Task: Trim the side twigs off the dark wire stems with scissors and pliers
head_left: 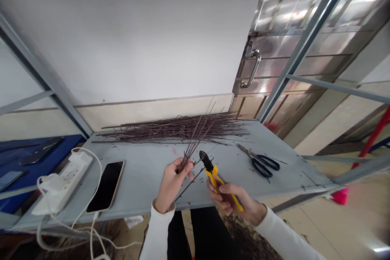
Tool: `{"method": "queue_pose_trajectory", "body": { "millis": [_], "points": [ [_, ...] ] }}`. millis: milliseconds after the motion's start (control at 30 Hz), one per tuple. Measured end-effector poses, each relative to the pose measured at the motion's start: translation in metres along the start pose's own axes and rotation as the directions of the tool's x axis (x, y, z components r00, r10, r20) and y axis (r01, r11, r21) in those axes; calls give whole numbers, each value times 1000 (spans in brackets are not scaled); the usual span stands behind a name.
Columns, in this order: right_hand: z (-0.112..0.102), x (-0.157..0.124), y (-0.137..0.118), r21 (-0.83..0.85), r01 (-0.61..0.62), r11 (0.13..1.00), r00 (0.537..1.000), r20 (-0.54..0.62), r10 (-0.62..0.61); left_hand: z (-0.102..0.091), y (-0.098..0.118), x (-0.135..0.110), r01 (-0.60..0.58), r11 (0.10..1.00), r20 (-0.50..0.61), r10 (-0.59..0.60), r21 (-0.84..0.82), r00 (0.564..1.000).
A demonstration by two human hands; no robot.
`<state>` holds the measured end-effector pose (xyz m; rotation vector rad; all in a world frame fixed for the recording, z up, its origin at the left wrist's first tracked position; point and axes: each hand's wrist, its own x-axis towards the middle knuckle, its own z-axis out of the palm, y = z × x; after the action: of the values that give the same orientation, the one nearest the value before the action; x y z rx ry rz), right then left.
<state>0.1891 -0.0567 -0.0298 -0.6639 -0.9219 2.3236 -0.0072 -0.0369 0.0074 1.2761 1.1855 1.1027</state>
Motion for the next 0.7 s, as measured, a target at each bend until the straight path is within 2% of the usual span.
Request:
{"method": "queue_pose_trajectory", "body": {
  "millis": [100,200,300,367,500,600,700],
  "points": [
    [-1,5,10,95,41,995,995,91,-50,3,3,-1,18,999,25,-17,-33,1000],
    [0,8,16,108,107,988,989,87,-116,4,5,-3,17,998,45,-14,-61,999],
    [-2,8,14,-105,242,965,969,-25,-246,2,7,-4,13,997,50,-10,-75,999],
    [-6,7,11,-323,299,898,938,-75,-339,1,7,-5,26,996,65,-21,-80,998],
    [-19,3,5,-659,316,682,855,-114,-506,0,7,-6,72,985,168,-46,-154,985],
    [-25,2,-5,-876,260,406,801,-39,-598,-1,8,-6,106,974,220,-61,-198,974],
    [-26,2,-19,-977,144,155,765,10,-645,-3,9,-6,142,969,235,-92,-202,968]
  ]
}}
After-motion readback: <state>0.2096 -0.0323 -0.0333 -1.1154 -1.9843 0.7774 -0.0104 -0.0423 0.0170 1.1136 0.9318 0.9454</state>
